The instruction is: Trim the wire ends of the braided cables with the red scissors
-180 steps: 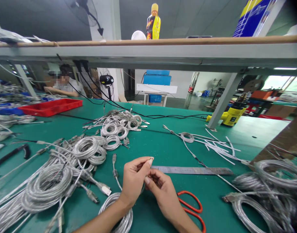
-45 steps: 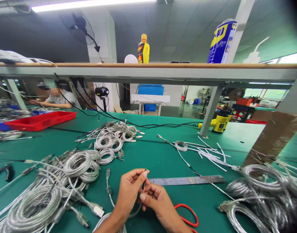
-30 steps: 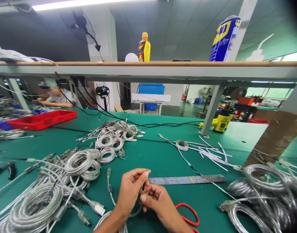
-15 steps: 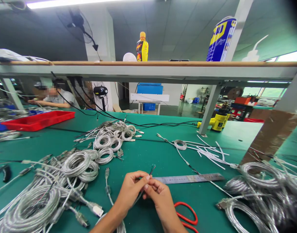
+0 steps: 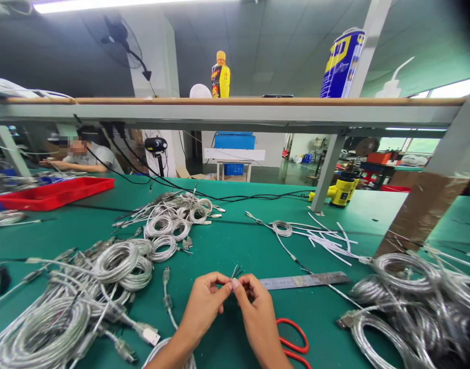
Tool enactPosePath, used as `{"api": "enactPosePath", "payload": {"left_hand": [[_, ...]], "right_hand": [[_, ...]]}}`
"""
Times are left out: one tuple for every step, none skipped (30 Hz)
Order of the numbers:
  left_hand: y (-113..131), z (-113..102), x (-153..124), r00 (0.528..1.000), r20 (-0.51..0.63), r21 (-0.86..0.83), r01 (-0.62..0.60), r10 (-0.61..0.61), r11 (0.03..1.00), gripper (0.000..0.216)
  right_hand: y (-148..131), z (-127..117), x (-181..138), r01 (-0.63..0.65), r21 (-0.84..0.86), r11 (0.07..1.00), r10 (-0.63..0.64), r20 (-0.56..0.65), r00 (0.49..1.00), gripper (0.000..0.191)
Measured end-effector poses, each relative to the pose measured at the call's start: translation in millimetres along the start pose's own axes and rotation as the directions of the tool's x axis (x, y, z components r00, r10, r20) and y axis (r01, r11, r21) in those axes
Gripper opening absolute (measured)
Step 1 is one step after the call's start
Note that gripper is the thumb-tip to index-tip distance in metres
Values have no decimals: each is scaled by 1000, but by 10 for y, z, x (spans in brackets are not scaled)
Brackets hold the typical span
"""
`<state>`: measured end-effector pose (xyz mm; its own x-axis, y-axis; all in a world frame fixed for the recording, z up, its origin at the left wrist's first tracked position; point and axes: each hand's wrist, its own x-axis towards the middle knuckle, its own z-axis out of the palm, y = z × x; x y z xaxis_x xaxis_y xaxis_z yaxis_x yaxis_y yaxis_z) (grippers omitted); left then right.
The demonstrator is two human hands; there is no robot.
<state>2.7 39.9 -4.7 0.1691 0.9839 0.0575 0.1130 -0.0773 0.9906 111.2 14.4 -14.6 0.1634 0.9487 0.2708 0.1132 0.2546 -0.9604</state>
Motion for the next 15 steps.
{"api": "enactPosePath", "payload": {"left_hand": [[-2, 1, 1, 1000, 6, 4, 3, -3, 1000, 29], [-3, 4, 3, 1000, 10, 7, 9, -9, 1000, 29], [-5, 7, 4, 1000, 11, 5, 18, -18, 1000, 29], [-6, 10, 4, 1000, 11, -1, 27, -27, 1000, 29], [-8, 13, 4, 999, 12, -12, 35, -35, 999, 29], [-9, 15, 4, 999, 12, -28, 42, -41, 999, 29], [-10, 15, 4, 999, 16, -47, 49, -49, 998, 29], [-10, 14, 3, 998, 23, -67, 57, -56, 996, 29], [-8, 12, 3, 998, 32, -88, 65, -63, 994, 28], [-5, 9, 4, 997, 42, -107, 75, -70, 991, 27], [0, 6, 5, 996, 51, -122, 84, -78, 989, 26], [6, 3, 8, 995, 57, -130, 93, -86, 987, 26], [13, 2, 12, 994, 61, -134, 100, -92, 986, 25], [20, 2, 17, 993, 63, -134, 105, -98, 985, 24], [25, 3, 21, 992, 66, -130, 112, -104, 985, 22]], "right_hand": [[7, -7, 10, -7, 9, 1000, 7, -7, 1000, 20], [12, -14, 18, -13, 18, 1000, 13, -9, 1000, 20], [16, -19, 24, -17, 25, 1000, 18, -9, 1000, 19], [19, -22, 28, -19, 34, 999, 19, -9, 1000, 19], [22, -21, 30, -20, 46, 999, 21, -11, 1000, 20], [27, -17, 32, -23, 66, 998, 24, -15, 1000, 20], [32, -8, 34, -28, 97, 995, 30, -20, 999, 20], [40, 4, 37, -38, 135, 990, 41, -24, 999, 20], [50, 17, 41, -53, 178, 983, 58, -26, 998, 21], [61, 32, 47, -74, 220, 973, 82, -27, 996, 21], [74, 45, 54, -99, 259, 961, 110, -27, 994, 22], [87, 58, 61, -123, 291, 949, 137, -26, 990, 22], [99, 68, 68, -144, 315, 938, 160, -26, 987, 22], [109, 76, 74, -159, 330, 931, 178, -26, 984, 22], [117, 82, 80, -168, 338, 926, 189, -28, 982, 23]]}}
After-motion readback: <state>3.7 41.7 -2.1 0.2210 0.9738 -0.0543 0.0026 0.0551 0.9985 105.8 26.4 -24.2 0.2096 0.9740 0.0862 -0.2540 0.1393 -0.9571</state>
